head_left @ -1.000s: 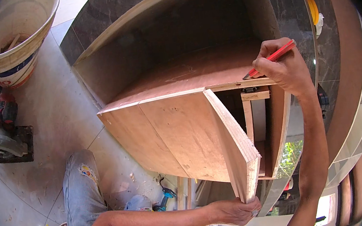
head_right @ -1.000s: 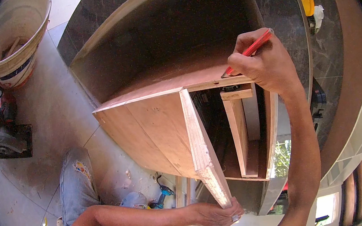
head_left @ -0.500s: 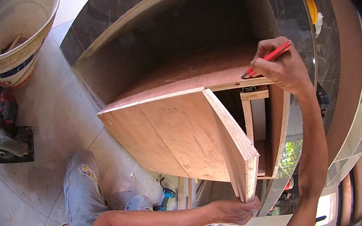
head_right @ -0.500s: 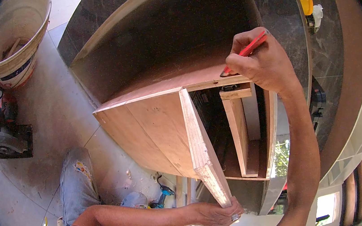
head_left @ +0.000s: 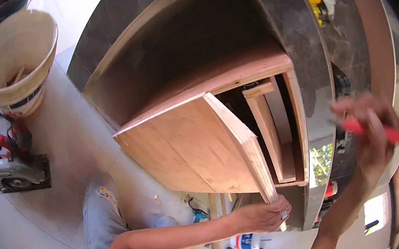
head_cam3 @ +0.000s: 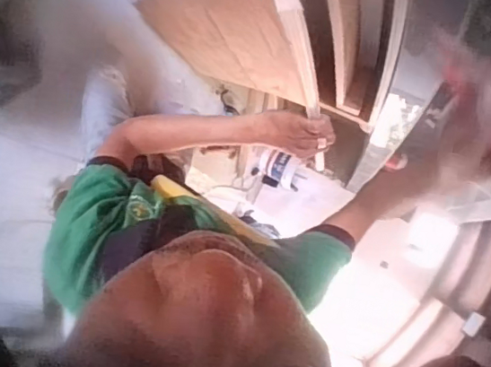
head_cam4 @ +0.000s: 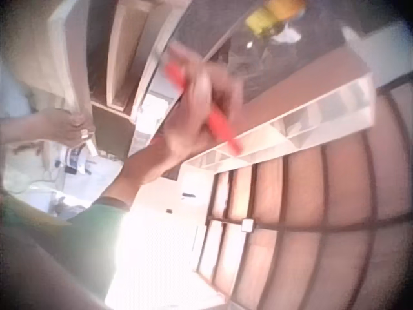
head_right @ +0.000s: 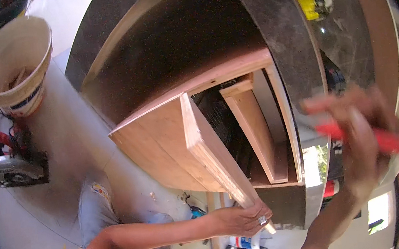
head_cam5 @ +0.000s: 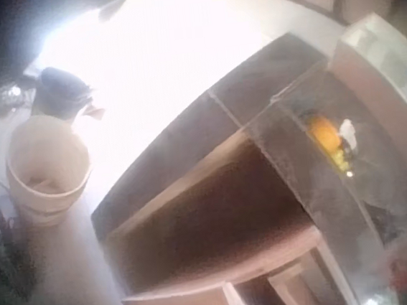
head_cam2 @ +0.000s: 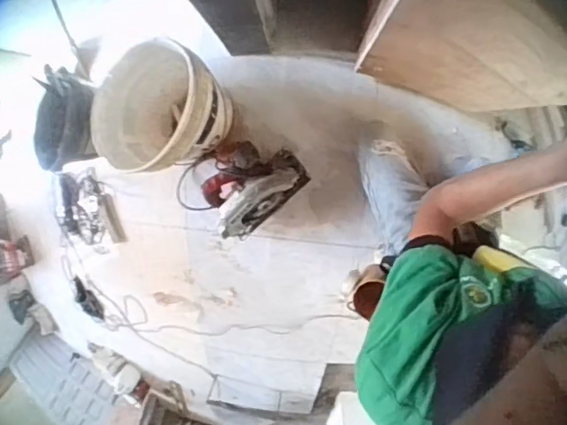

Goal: The person sands the edge of a wooden board with a hand sander, test-fits it against a wooden cabinet, marks lines using a pencil, handles an adhesive packet near the cabinet, and adjusts straps on a mask by hand.

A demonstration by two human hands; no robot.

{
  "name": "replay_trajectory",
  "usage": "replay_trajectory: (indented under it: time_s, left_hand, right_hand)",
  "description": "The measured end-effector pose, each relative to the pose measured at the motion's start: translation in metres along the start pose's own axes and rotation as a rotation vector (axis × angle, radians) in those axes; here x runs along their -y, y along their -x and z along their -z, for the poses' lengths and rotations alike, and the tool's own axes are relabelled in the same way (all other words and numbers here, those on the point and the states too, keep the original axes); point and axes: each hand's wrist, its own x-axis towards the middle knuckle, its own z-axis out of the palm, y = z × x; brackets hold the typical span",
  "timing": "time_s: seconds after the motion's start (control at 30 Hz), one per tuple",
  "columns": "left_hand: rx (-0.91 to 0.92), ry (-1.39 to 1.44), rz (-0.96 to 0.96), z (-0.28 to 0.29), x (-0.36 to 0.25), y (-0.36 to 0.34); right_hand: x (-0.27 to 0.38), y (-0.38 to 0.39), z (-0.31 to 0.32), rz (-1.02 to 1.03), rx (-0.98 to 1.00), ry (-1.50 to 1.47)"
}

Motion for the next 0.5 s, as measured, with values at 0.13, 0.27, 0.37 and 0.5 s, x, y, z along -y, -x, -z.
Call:
replay_trajectory:
  time_s: [0.13,0.27,0.37,0.5]
  left_hand:
    - [-0.018,0.107,-0.027,-0.004,0.001,-0.015]
    - [0.046,0.035,-0.096,-0.011,0.013,-0.033]
    - [0.061,0.178,-0.048,-0.023,0.028,-0.053]
    - [0.171,0.149,-0.062,-0.035,0.044,-0.081]
  right_hand:
    - [0.042,0.128,0.038,-0.122,-0.367,0.152]
    - [0.041,0.232,0.040,-0.200,-0.848,0.165]
    - [0.018,0.319,0.046,-0.437,-0.908,0.149]
    - [-0.026,0.400,-0.021,-0.880,-1.176,-0.028]
